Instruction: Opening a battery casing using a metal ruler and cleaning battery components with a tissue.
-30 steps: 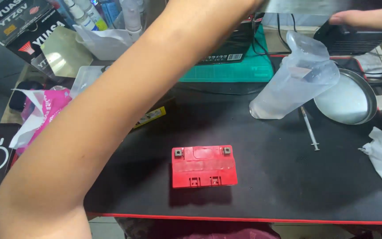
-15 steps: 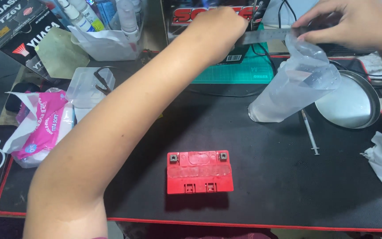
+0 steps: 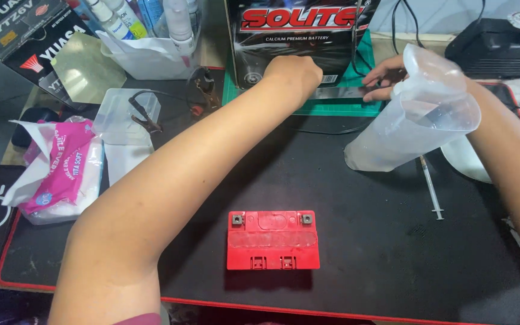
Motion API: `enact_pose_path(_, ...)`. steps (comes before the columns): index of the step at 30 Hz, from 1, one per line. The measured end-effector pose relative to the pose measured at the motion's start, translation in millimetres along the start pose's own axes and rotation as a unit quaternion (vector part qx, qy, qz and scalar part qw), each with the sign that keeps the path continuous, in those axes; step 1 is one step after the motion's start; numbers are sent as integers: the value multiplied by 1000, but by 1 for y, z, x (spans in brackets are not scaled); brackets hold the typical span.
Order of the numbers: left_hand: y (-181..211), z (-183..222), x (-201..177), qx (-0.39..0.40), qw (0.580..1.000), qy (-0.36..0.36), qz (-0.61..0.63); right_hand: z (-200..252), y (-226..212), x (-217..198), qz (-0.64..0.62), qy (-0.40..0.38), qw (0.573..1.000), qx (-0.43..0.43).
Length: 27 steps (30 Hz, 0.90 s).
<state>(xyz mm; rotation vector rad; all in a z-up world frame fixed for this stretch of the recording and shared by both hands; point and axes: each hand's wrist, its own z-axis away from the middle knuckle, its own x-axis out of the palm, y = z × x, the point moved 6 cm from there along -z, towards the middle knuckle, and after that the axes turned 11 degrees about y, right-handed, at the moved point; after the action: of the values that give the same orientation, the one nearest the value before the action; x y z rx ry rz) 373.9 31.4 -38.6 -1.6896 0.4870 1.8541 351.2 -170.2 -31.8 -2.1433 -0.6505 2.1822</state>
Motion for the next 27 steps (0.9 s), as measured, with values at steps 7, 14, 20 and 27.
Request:
enact_pose_path(7, -5, 12, 6, -40, 997, -66, -3, -10, 32, 38, -123, -1, 992, -38)
enact_pose_path(14, -14, 7, 17, -34, 999, 5, 2, -1, 21, 34, -106, 47, 982, -146)
enact_pose_path(20, -20, 44, -21, 40, 971, 237, -8, 19, 41, -11, -77, 10, 991, 105)
enact_pose_path(27, -23, 226, -149, 173, 820, 513, 187, 89, 27, -55, -412, 278, 837, 227)
